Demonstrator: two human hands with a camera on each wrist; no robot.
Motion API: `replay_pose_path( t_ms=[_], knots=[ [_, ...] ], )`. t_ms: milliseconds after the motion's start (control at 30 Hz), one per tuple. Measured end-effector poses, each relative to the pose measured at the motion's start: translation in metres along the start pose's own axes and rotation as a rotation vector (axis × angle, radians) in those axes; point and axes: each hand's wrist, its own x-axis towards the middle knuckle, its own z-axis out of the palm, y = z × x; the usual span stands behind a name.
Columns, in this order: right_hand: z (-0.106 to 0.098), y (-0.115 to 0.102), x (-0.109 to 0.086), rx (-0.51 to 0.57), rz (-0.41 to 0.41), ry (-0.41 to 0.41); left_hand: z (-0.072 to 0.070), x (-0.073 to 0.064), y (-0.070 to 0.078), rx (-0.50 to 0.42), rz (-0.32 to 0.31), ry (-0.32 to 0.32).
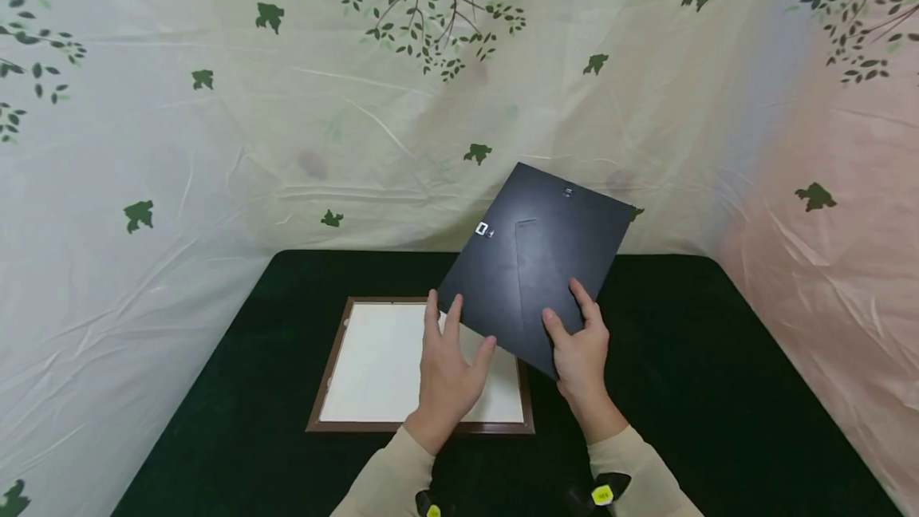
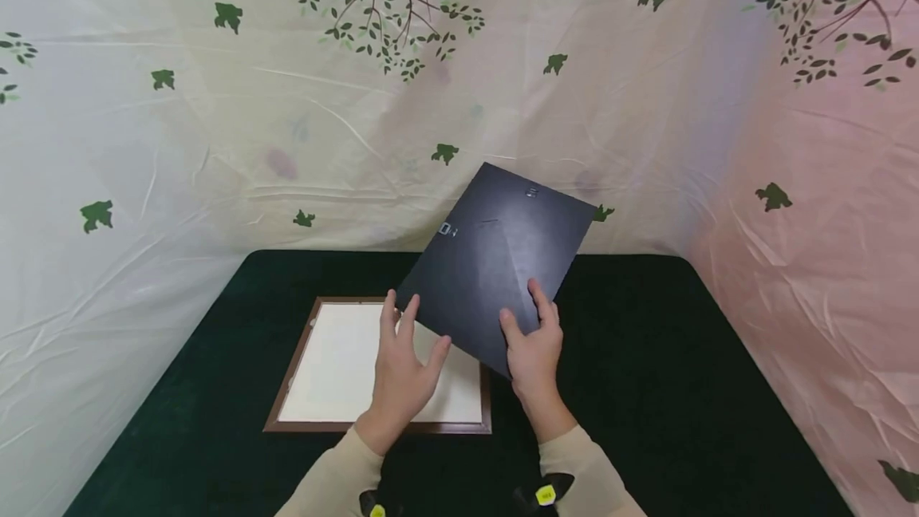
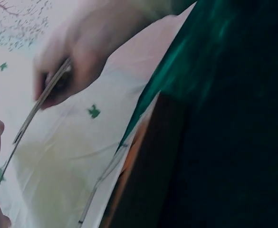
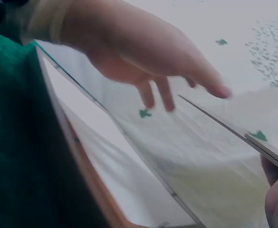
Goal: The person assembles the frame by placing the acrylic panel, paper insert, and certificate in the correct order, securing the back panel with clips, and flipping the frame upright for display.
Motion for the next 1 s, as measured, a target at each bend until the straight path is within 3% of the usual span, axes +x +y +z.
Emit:
replay_pose_path(
  t_ms=[167, 300, 500, 700, 867, 1000],
  knots=[
    [0.015, 0.003, -0.015, 0.045, -0.046, 0.060, 0.011, -0.009, 0.007, -0.095, -0.017, -0.097],
    [0.026, 0.003, -0.029, 0.061, -0.050, 0.054, 0.015, -0.014, 0.010, -0.176, 0.003, -0.141],
    [0.035, -0.001, -0.044, 0.083, -0.041, -0.029, 0.016, -0.014, 0.006, -0.138, 0.079, -0.084],
    [0.035, -0.003, -0.046, 0.092, -0.056, -0.074, 0.011, -0.006, -0.006, -0.059, 0.177, 0.002],
    [0.035, -0.003, -0.043, 0.143, -0.082, -0.089, 0.002, 0.003, -0.015, -0.046, 0.237, 0.012],
    [0.030, -0.007, -0.036, 0.244, -0.075, -0.095, -0.009, 0.010, -0.018, -0.079, 0.279, 0.001]
  ],
)
